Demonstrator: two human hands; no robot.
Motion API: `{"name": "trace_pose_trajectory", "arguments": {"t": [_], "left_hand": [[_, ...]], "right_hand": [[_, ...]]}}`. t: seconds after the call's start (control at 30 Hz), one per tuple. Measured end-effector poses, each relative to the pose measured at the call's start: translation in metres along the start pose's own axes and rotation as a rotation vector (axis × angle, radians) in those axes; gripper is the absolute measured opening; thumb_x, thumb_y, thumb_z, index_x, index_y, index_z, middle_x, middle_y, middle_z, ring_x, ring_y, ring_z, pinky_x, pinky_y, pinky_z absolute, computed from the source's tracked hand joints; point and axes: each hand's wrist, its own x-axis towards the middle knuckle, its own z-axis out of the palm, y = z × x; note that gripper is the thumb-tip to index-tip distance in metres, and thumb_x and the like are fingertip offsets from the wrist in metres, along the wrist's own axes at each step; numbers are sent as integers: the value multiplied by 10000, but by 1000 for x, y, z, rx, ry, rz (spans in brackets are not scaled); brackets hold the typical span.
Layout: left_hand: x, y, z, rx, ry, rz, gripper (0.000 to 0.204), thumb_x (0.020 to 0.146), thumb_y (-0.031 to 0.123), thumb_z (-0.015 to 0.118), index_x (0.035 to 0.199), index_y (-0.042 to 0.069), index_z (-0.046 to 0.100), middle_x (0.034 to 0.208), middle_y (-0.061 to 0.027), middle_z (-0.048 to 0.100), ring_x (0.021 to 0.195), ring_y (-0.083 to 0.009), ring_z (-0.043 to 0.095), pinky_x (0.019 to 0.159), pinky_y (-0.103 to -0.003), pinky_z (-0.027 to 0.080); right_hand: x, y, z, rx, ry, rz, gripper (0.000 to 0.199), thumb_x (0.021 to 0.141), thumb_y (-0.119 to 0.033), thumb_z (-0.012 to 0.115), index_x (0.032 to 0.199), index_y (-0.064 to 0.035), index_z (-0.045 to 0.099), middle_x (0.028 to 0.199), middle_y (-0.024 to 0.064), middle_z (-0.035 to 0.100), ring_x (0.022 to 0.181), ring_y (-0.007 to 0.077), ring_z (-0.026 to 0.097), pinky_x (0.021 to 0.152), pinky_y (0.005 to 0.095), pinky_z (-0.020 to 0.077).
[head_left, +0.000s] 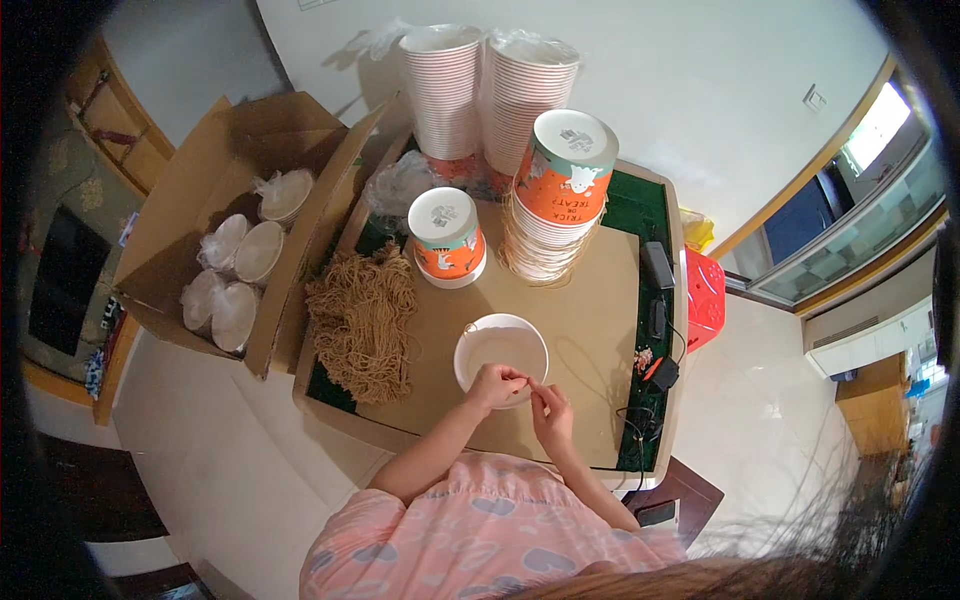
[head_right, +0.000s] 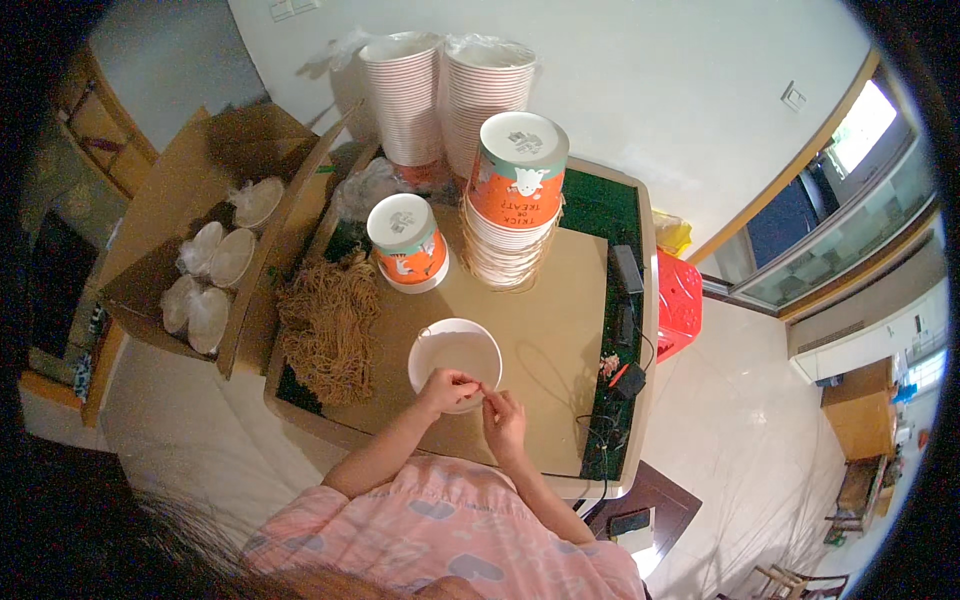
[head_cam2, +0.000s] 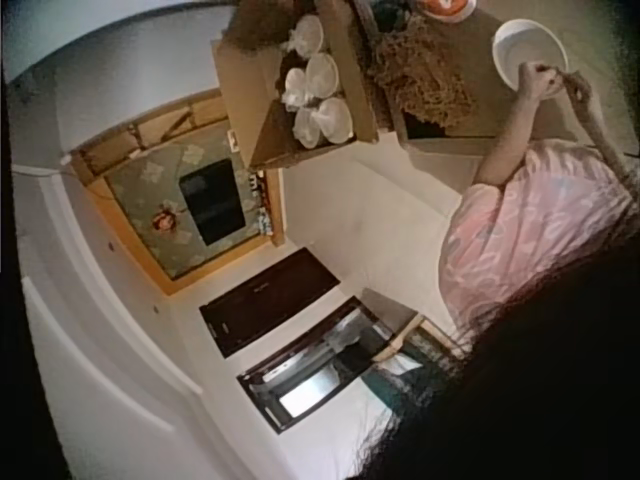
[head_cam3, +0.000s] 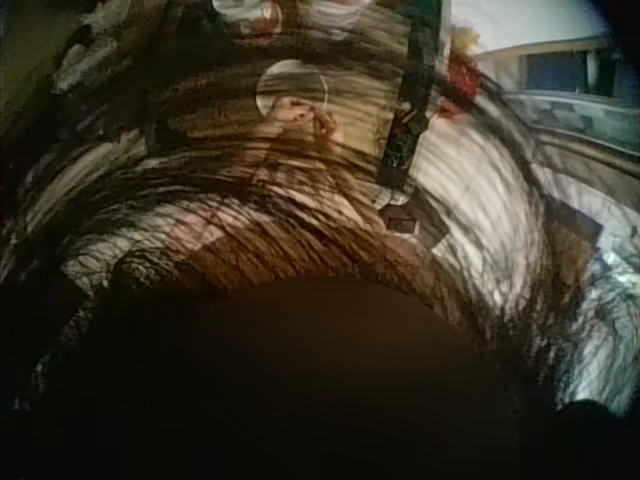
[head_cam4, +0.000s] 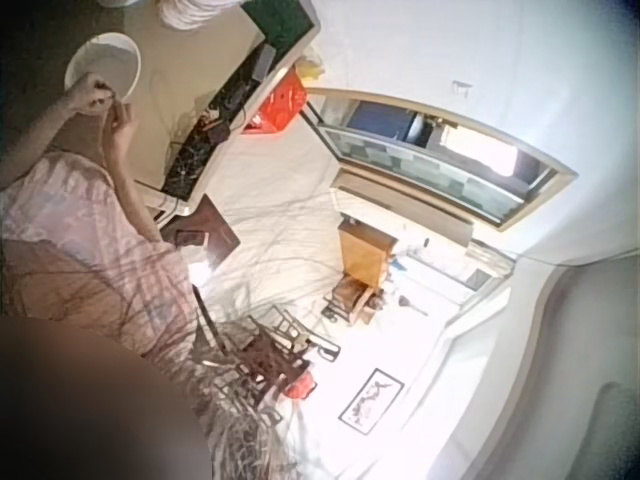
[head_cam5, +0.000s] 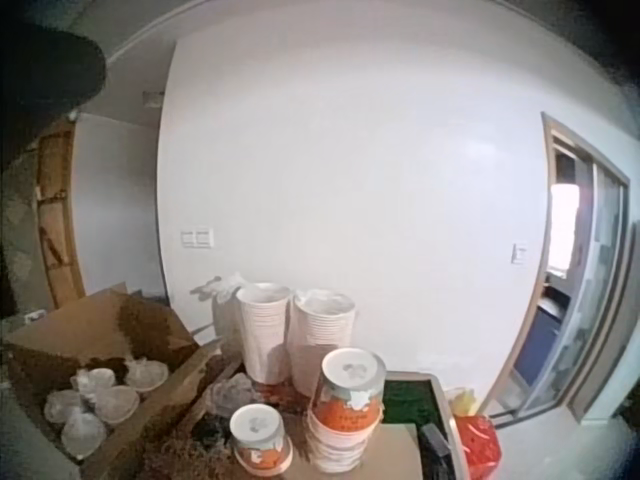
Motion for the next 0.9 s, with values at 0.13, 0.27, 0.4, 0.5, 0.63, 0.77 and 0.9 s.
{"name": "trace_pose_trajectory", "arguments": {"t": [0.13, 0.27, 0.4, 0.5, 0.63, 0.77, 0.9], "left_hand": [[-2, 1, 1, 171, 14, 105, 153, 766, 124, 650, 854, 1, 672, 748, -32, 659, 657, -87, 594, 592, -234, 477], [-5, 4, 1, 55, -5, 38, 160, 779, 124, 651, 875, -3, 667, 769, -53, 666, 680, -96, 606, 595, -232, 484], [-8, 11, -1, -32, -4, 15, 170, 791, 123, 644, 888, -15, 661, 780, -59, 667, 688, -109, 614, 600, -238, 494], [-10, 6, 0, 94, -6, 148, 167, 793, 118, 636, 898, -9, 659, 787, -63, 671, 693, -121, 626, 618, -251, 505], [-15, 14, 8, 341, 120, 325, 130, 761, 100, 630, 859, 21, 660, 761, -92, 664, 681, -161, 640, 625, -277, 509], [-18, 17, 6, 367, 195, 333, 100, 736, 106, 636, 792, 24, 651, 727, -103, 654, 672, -194, 644, 624, -294, 508], [-19, 15, -3, 374, 178, 315, 115, 762, 105, 640, 841, 22, 654, 738, -73, 662, 685, -125, 636, 636, -259, 507]], "right_hand": [[8, 7, 5, 301, 3, 221, 126, 807, -62, 615, 925, -34, 650, 717, 69, 579, 627, 122, 515, 597, 256, 424], [11, 13, 7, 345, 11, 235, 57, 794, -56, 631, 833, -14, 638, 714, 68, 607, 626, 118, 526, 600, 255, 433], [11, 15, 9, 362, 23, 260, 63, 797, -67, 635, 800, -6, 621, 693, 39, 610, 628, 92, 516, 613, 241, 428], [10, 14, 10, 370, 15, 261, 67, 793, -68, 640, 801, -5, 618, 695, 41, 607, 631, 92, 516, 609, 239, 429], [10, 14, 9, 342, 28, 249, 79, 786, -67, 645, 822, -6, 611, 696, 44, 604, 626, 94, 517, 593, 236, 427], [15, -7, 0, 225, 24, 223, 148, 775, -57, 645, 909, -29, 591, 733, 51, 613, 583, 93, 507, 536, 230, 415], [15, -12, 0, 194, -66, 230, 156, 782, -87, 655, 903, -35, 571, 706, 89, 599, 534, 134, 528, 506, 259, 432]]}}
